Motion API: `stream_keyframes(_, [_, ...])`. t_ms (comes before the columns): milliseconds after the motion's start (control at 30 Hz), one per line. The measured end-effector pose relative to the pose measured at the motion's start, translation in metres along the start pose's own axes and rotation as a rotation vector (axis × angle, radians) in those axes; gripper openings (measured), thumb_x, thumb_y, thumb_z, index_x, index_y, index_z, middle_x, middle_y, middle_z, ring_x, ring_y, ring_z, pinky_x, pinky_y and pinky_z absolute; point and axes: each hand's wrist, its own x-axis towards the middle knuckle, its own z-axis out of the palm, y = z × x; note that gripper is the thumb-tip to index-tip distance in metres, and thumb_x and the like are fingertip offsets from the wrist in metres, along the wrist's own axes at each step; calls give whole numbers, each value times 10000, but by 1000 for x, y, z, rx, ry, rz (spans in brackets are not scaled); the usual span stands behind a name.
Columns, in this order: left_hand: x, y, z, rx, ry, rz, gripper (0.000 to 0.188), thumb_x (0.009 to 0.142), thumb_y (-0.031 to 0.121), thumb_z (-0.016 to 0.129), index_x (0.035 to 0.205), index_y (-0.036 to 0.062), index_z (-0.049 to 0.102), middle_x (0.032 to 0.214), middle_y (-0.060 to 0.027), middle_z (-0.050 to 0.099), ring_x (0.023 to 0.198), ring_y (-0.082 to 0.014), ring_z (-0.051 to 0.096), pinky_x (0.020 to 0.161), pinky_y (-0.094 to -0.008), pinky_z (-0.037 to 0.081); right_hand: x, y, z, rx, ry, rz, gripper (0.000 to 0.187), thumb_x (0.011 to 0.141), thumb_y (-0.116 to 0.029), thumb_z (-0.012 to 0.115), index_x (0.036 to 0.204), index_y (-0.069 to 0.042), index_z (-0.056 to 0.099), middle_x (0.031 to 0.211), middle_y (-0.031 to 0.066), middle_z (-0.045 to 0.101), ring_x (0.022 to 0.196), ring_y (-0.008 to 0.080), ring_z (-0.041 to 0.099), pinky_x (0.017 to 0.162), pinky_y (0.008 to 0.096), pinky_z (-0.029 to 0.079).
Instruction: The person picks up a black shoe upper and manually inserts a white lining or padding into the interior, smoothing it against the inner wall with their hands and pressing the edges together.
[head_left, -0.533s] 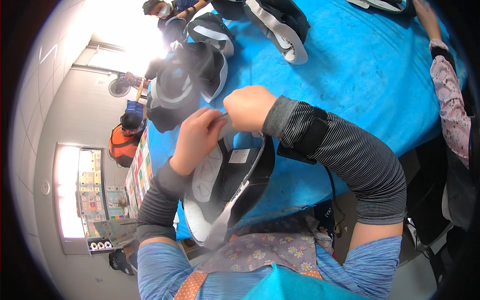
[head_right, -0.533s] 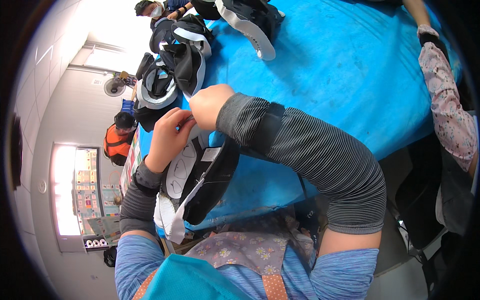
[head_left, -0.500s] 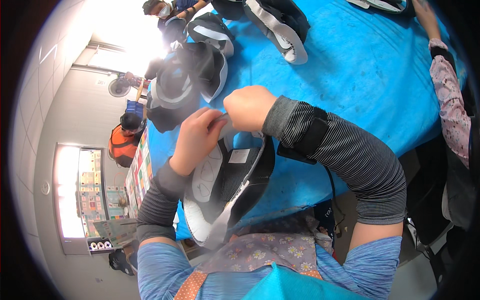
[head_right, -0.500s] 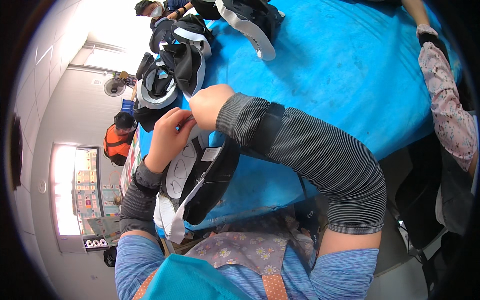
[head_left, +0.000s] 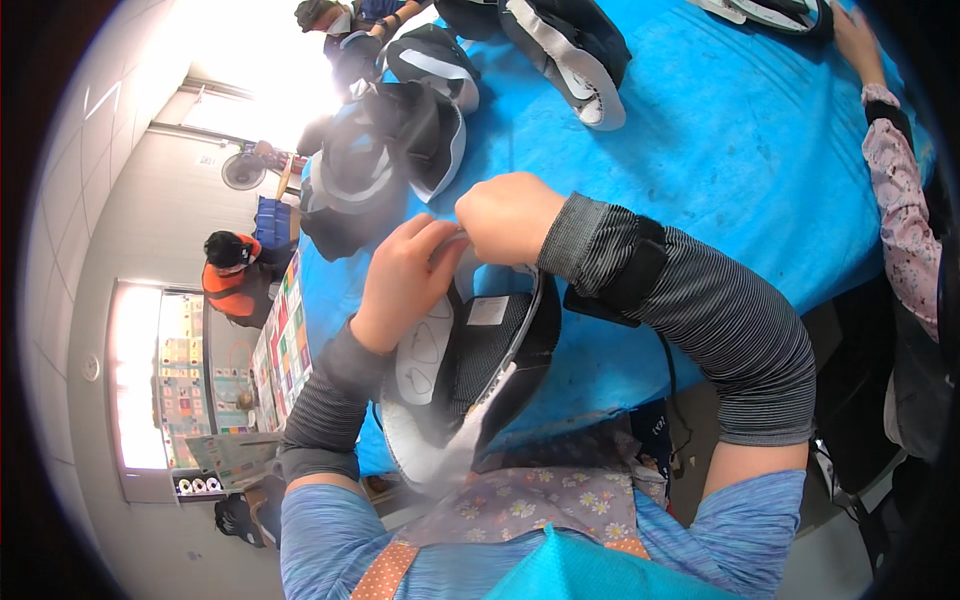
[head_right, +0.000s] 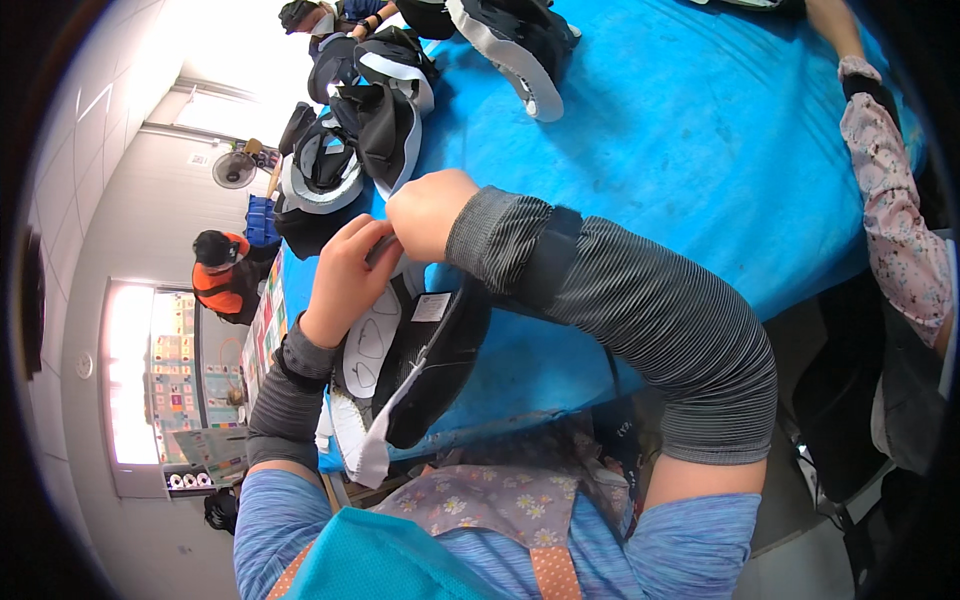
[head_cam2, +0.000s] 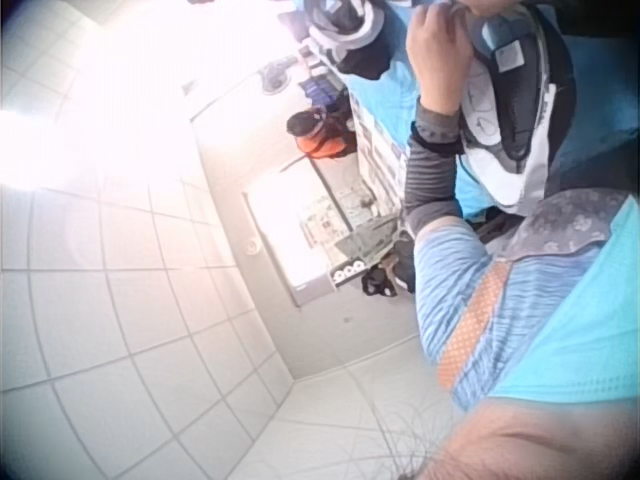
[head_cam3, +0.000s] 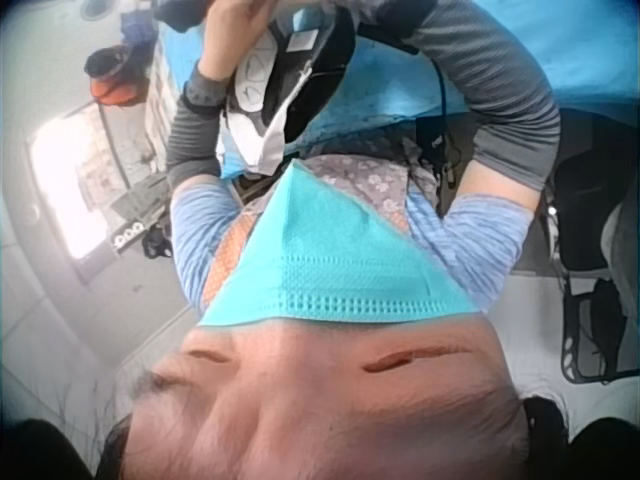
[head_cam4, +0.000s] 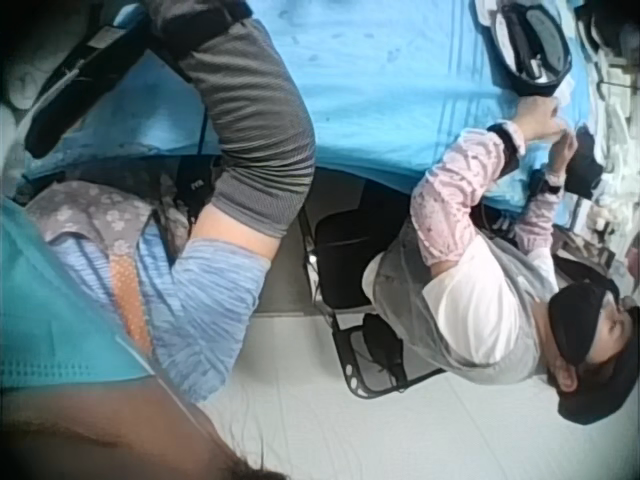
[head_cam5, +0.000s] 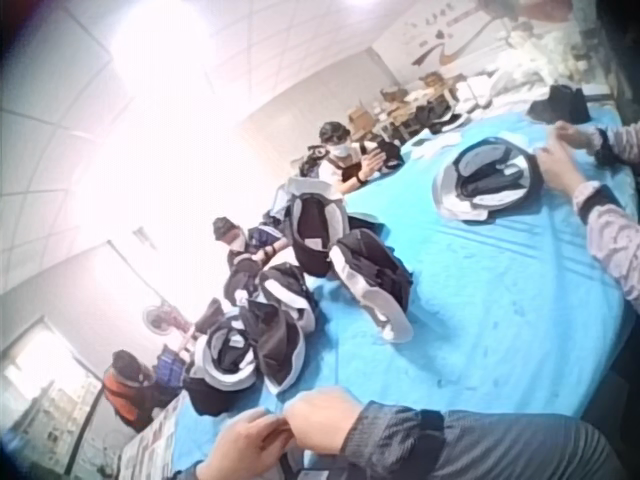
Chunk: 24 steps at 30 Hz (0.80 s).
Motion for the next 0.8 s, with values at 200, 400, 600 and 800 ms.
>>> stream_keyframes(200, [-21,0,-5,35,90,-68,135,866,93,719,963,6,683,800,-134,605,672,-295,606,586,-360,479,1,-6,1,-39,24,-76,146,780,-157,694,839,-27,725,833,196,706,829,378,706,743,454,567])
stream_keyframes(400, [-64,3,-18,22,153,-31,110,845,84,716,921,19,670,813,-133,627,719,-336,614,649,-413,490,-7,-33,9,-123,9,-164,119,822,-184,682,821,-70,715,777,172,686,775,380,684,682,480,541])
stream_keyframes(600, [-126,5,-31,-70,210,-114,97,861,114,704,879,31,658,808,-127,617,755,-336,621,670,-420,500,-22,-83,33,-186,-18,-160,163,866,-217,682,959,-106,756,769,156,691,758,367,680,664,472,532])
stream_keyframes(800, [-200,-4,-29,-24,345,-189,94,854,114,704,849,36,651,808,-124,604,758,-335,615,660,-435,498,-11,-133,60,-105,-50,-127,148,847,-198,687,919,-85,751,815,156,699,798,367,683,703,463,535])
